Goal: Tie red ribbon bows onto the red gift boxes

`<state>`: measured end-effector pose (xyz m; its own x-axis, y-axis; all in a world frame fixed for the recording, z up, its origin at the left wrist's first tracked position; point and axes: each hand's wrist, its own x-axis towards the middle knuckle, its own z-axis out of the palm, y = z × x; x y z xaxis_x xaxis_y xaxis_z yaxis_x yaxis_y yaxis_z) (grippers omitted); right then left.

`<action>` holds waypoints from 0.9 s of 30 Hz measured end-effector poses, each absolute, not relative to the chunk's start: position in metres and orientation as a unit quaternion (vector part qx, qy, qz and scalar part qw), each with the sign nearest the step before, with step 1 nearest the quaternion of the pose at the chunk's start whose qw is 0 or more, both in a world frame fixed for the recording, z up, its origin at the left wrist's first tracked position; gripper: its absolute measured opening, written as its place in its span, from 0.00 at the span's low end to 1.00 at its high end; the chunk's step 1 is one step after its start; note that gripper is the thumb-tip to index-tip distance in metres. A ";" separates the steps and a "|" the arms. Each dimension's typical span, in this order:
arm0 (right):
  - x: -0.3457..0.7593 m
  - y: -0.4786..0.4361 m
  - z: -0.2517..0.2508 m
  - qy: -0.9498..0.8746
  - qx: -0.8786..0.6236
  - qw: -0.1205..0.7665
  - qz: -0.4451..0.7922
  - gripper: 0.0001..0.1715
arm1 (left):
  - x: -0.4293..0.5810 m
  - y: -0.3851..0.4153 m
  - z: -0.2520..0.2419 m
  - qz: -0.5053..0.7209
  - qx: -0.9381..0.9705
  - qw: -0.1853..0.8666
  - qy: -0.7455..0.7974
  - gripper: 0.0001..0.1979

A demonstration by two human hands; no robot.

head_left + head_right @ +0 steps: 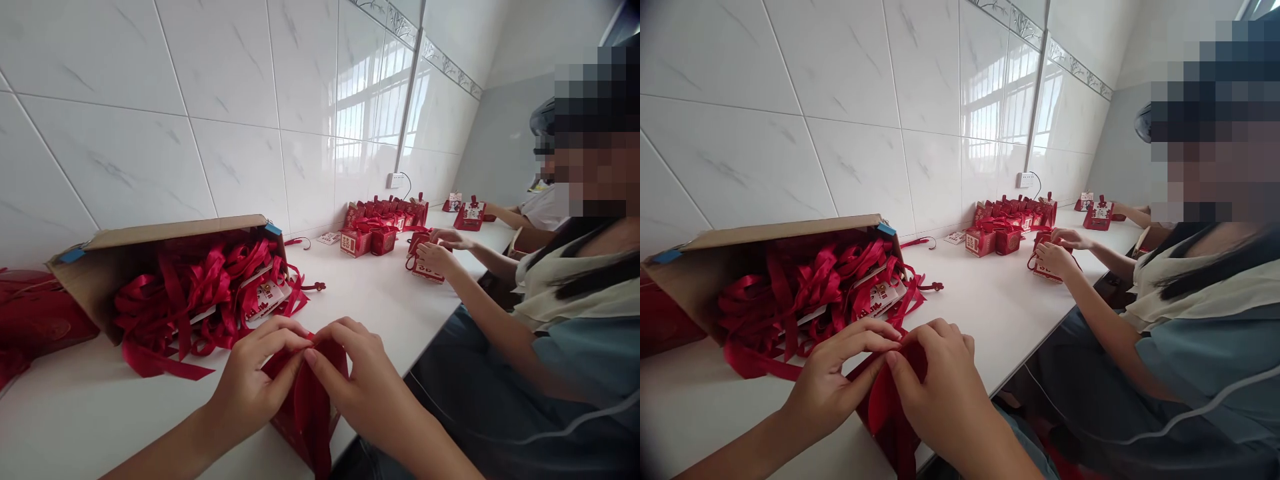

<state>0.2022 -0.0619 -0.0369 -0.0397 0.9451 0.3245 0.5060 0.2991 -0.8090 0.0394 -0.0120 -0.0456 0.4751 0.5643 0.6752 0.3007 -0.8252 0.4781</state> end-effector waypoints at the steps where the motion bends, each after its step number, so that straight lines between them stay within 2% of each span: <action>1: 0.202 -0.062 -0.037 -0.679 -0.533 0.436 0.254 0.07 | 0.039 -0.012 -0.045 0.445 0.843 0.155 0.260 0.08; 6: 0.201 -0.064 -0.043 -0.681 -0.519 0.446 0.262 0.04 | 0.039 -0.011 -0.039 0.460 0.793 0.226 0.329 0.05; 10: 0.199 -0.066 -0.041 -0.657 -0.501 0.481 0.293 0.08 | 0.038 -0.018 -0.030 0.460 0.776 0.255 0.349 0.04; 18: 0.200 -0.077 -0.027 -0.589 -0.464 0.540 0.381 0.08 | 0.034 -0.032 -0.022 0.427 0.828 0.164 0.324 0.07; 22: 0.207 -0.085 -0.023 -0.548 -0.432 0.603 0.386 0.10 | 0.034 -0.025 -0.021 0.339 0.843 0.144 0.392 0.08; 27: 0.221 -0.095 -0.013 -0.508 -0.383 0.683 0.358 0.04 | 0.030 -0.020 -0.022 0.243 0.852 0.164 0.433 0.09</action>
<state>0.2209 -0.0955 -0.0132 0.2269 0.8787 0.4199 -0.1012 0.4501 -0.8872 0.0299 -0.0199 -0.0215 0.5072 0.8179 0.2715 0.6582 -0.5710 0.4906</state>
